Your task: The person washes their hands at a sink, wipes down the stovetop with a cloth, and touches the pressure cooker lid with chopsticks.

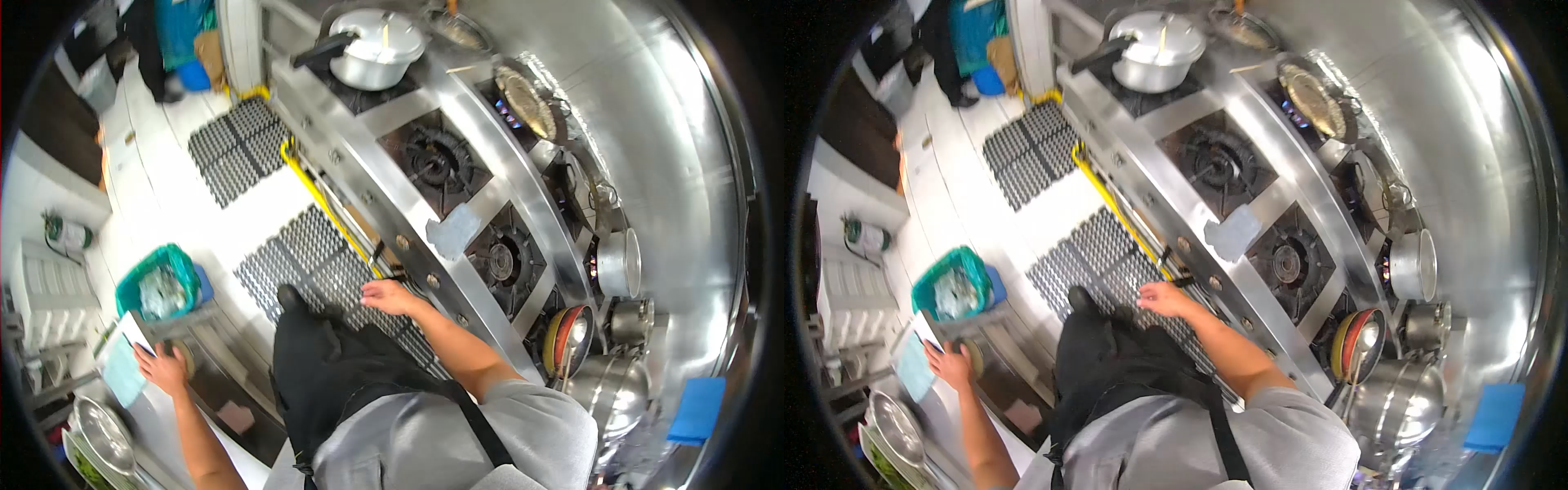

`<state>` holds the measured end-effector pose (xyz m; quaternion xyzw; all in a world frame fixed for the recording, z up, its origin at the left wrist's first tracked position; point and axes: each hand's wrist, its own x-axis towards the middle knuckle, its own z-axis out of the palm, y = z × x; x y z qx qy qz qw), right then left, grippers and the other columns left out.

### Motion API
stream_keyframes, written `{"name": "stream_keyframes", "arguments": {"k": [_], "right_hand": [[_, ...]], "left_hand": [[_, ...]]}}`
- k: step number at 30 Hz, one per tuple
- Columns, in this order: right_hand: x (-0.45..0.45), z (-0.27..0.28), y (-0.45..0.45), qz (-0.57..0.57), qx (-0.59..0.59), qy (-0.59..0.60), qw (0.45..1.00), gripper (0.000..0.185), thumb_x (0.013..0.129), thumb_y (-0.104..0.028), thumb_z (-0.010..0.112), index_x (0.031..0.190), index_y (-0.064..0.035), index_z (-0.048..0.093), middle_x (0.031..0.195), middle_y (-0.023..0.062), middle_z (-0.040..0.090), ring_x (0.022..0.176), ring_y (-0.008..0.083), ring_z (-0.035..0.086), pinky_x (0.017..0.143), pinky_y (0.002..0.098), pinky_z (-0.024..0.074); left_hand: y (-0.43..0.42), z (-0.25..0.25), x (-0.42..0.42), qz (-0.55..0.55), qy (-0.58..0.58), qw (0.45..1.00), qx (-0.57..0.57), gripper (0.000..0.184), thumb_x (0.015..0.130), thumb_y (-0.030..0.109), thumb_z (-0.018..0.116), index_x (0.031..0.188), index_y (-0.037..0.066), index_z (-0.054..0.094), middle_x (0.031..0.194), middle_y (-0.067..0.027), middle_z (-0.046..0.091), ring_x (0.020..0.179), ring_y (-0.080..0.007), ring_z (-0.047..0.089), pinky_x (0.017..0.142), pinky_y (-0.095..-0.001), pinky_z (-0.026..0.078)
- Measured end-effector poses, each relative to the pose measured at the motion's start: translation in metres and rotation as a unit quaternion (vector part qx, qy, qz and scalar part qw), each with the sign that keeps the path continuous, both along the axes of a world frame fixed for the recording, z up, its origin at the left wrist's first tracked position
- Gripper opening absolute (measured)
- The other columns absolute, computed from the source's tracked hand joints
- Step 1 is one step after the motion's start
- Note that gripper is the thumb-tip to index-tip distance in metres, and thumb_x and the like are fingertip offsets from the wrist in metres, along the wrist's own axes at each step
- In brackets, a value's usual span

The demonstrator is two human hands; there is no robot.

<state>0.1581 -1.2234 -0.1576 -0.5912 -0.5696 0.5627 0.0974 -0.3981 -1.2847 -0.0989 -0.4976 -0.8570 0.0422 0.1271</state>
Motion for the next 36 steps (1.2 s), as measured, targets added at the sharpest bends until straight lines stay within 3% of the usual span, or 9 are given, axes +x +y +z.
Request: {"name": "stream_keyframes", "arguments": {"k": [1,3,5,7,8,10,11,13,36], "right_hand": [[0.008,0.021,0.015,-0.044,0.035,-0.003,0.998,0.045,0.085,-0.022,0.071,0.122,-0.0016,0.056,0.113,0.0145,0.065,0.104,0.0157,0.061,0.089,0.0322,0.0495],[0.036,0.036,0.051,-0.209,0.168,-0.037,0.963,0.041,0.085,-0.025,0.069,0.119,-0.0039,0.058,0.115,0.0172,0.064,0.105,0.0217,0.062,0.091,0.0355,0.0485],[0.068,0.063,0.076,-0.281,0.373,-0.222,0.856,0.040,0.086,-0.029,0.065,0.115,-0.0017,0.059,0.115,0.0201,0.063,0.106,0.0305,0.061,0.093,0.0405,0.0469],[0.102,0.076,0.089,-0.299,0.398,-0.317,0.807,0.055,0.089,-0.037,0.058,0.127,0.0023,0.050,0.132,0.0235,0.051,0.124,0.0367,0.047,0.104,0.0455,0.0362],[0.112,0.070,0.091,-0.313,0.405,-0.309,0.801,0.055,0.089,-0.037,0.058,0.127,0.0023,0.050,0.132,0.0235,0.051,0.124,0.0367,0.047,0.104,0.0455,0.0362],[0.125,0.044,0.090,-0.333,0.230,-0.422,0.811,0.073,0.091,-0.046,0.049,0.140,0.0059,0.032,0.150,0.0223,0.029,0.140,0.0349,0.024,0.114,0.0467,0.0195],[0.127,0.037,0.082,-0.343,0.232,-0.414,0.811,0.073,0.091,-0.046,0.049,0.140,0.0059,0.032,0.150,0.0223,0.029,0.140,0.0349,0.024,0.114,0.0467,0.0195],[0.123,0.026,0.078,-0.288,0.215,-0.450,0.818,0.084,0.092,-0.054,0.040,0.147,0.0058,0.017,0.156,0.0191,0.012,0.145,0.0322,0.006,0.117,0.0465,0.0061],[0.117,0.049,0.072,-0.276,0.194,-0.453,0.825,0.082,0.092,-0.051,0.043,0.147,0.0045,0.016,0.157,0.0170,0.011,0.146,0.0300,0.006,0.118,0.0434,0.0037]], "left_hand": [[-0.002,0.001,-0.001,-0.004,-0.004,1.000,0.001,0.034,0.073,0.031,0.067,0.103,0.014,0.068,0.151,-0.0207,0.029,0.136,-0.0371,0.030,0.105,-0.0469,0.031],[-0.003,0.006,0.003,0.001,-0.016,1.000,0.009,0.035,0.072,0.031,0.067,0.101,0.012,0.068,0.151,-0.0217,0.027,0.136,-0.0379,0.030,0.106,-0.0481,0.030],[-0.007,0.007,0.005,-0.006,-0.031,0.999,0.033,0.036,0.070,0.031,0.068,0.099,0.010,0.068,0.152,-0.0224,0.025,0.137,-0.0381,0.028,0.107,-0.0489,0.029],[-0.007,0.009,0.007,0.014,-0.042,0.999,0.018,0.037,0.069,0.031,0.068,0.098,0.008,0.068,0.152,-0.0229,0.024,0.138,-0.0385,0.026,0.108,-0.0497,0.028],[-0.008,0.009,0.008,0.013,-0.043,0.999,0.015,0.037,0.068,0.031,0.069,0.098,0.008,0.068,0.152,-0.0229,0.024,0.138,-0.0386,0.025,0.108,-0.0503,0.028],[-0.010,0.006,0.006,0.005,-0.036,0.999,0.023,0.038,0.068,0.032,0.069,0.097,0.008,0.068,0.152,-0.0228,0.023,0.139,-0.0388,0.025,0.108,-0.0509,0.028],[-0.011,0.002,0.004,0.003,-0.034,0.999,0.023,0.039,0.067,0.032,0.069,0.098,0.008,0.069,0.153,-0.0228,0.022,0.139,-0.0391,0.024,0.108,-0.0514,0.027],[-0.010,-0.001,0.003,0.004,-0.024,0.999,0.033,0.040,0.066,0.032,0.069,0.098,0.008,0.069,0.153,-0.0227,0.022,0.139,-0.0394,0.024,0.108,-0.0518,0.027],[-0.014,-0.011,-0.004,-0.009,-0.057,0.997,0.045,0.044,0.062,0.035,0.068,0.097,0.009,0.070,0.151,-0.0270,0.021,0.140,-0.0422,0.020,0.110,-0.0564,0.022]]}}
